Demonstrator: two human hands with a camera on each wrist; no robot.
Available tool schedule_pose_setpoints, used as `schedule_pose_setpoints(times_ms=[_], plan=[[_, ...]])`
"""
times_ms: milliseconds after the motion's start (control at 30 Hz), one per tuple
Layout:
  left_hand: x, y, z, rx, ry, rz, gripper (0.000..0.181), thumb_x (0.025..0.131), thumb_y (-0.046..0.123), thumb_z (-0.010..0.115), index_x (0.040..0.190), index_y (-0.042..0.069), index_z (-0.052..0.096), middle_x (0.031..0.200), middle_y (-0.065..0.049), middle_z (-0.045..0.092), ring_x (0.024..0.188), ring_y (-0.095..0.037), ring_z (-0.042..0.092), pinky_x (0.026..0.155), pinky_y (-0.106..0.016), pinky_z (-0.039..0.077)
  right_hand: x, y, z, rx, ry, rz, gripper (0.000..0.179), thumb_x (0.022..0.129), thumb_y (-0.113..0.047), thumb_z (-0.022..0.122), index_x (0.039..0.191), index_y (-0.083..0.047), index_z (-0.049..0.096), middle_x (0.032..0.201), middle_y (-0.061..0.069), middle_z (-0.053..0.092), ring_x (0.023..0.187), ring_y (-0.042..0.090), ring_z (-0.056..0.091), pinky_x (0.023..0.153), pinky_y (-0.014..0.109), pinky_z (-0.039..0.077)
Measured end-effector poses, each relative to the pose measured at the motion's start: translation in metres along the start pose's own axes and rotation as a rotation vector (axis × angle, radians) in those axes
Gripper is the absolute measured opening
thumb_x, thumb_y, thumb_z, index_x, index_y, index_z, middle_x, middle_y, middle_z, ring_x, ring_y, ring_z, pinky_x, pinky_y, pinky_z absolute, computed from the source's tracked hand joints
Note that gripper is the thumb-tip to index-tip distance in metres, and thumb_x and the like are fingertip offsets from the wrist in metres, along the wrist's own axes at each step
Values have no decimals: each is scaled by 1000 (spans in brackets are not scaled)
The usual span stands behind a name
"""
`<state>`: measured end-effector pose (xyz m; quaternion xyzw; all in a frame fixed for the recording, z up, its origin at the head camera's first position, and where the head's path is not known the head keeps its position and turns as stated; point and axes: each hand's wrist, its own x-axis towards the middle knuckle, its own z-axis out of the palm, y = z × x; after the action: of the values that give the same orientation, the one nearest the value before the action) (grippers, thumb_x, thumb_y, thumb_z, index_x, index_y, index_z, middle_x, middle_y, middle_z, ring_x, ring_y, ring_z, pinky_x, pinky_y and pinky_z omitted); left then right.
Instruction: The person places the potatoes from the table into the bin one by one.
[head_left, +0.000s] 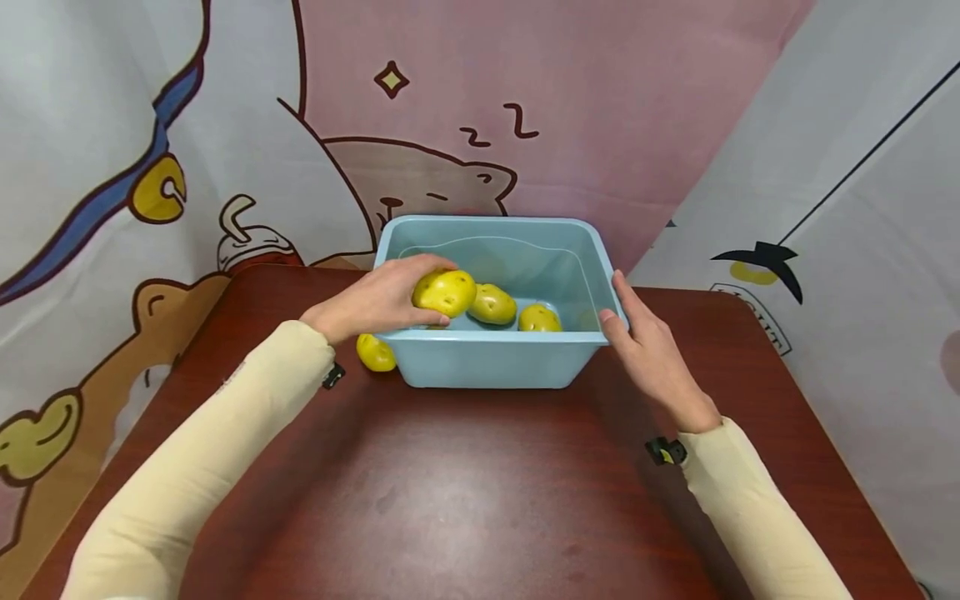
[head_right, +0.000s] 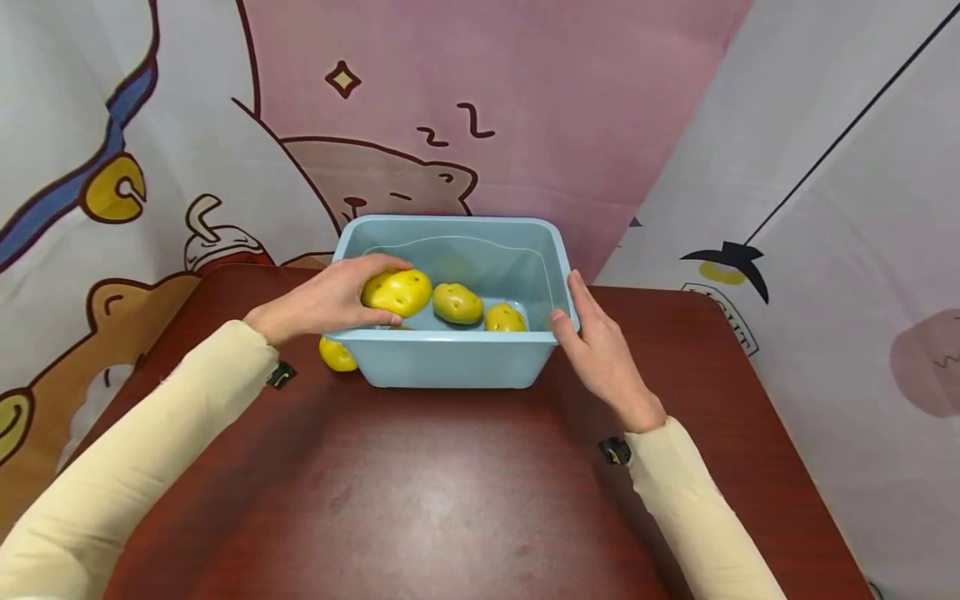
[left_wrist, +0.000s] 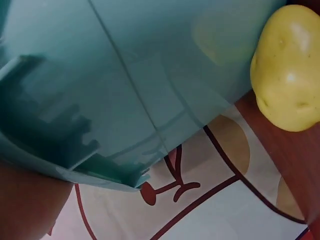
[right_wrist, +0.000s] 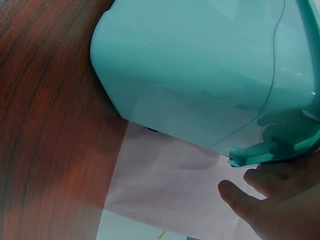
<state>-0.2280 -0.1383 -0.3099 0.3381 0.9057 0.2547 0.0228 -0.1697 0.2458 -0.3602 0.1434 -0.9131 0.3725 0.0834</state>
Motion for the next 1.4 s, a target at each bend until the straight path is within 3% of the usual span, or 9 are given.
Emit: schedule_pose_setpoints(times_ms=[100,200,367,533,700,900,1000,1233,1400], plan=[[-2,0,1,11,44,-11,93,88,43,83,162,14,34,167,-8,31,148,-29,37,118,-51,34,0,-1,0,0,1,-6,68,110,-37,48,167,-21,15,171,6,21,149,42,34,112,69,34],[-7,0,4,-17,178,-3,94,92,44,78,165,16,26,173,-4,14,156,-28,23,122,-54,27,-1,-2,-1,0,1,-5,68,110,-38,48,167,-21,15,171,6,20,150,43,33,111,69,33],[-26,-9,17,-117,460,37,74,103,50,59,162,14,34,171,-3,23,155,-21,24,123,-51,26,-1,-2,-1,-1,-1,-5,68,110,-38,48,167,-20,15,171,5,20,150,42,32,112,69,32],[-53,-26,27,-166,566,59,83,101,68,47,161,12,34,169,-4,29,153,-23,28,123,-52,25,1,-3,0,-2,-7,-6,68,110,-38,47,167,-19,15,172,6,19,151,42,31,112,69,32],[-81,-45,31,-218,557,17,92,95,75,50,164,18,29,170,0,25,155,-23,24,123,-58,20,2,-2,0,-10,-5,4,68,110,-40,47,167,-21,15,172,4,19,151,41,30,113,68,31],[-113,-64,34,-322,469,-62,84,97,63,60,166,29,25,170,5,24,156,-23,23,123,-60,19,1,-1,2,-12,0,18,68,110,-39,48,167,-23,15,172,3,19,151,41,32,112,69,32],[-123,-72,35,-385,426,-68,75,102,58,53,165,31,26,169,7,27,155,-21,24,123,-59,19,1,0,2,-16,7,18,68,110,-38,48,168,-23,15,171,4,20,150,42,33,111,70,33],[-123,-87,39,-492,358,-94,58,110,46,32,163,24,32,166,1,34,154,-27,26,122,-65,16,-1,0,1,-10,0,20,68,110,-39,47,167,-23,15,171,3,20,150,42,33,112,69,32],[-112,-100,43,-502,277,-175,57,112,44,25,160,19,40,163,-4,40,152,-32,30,122,-65,16,0,-1,2,0,-4,4,68,110,-39,48,167,-22,15,171,5,20,150,42,33,112,69,32]])
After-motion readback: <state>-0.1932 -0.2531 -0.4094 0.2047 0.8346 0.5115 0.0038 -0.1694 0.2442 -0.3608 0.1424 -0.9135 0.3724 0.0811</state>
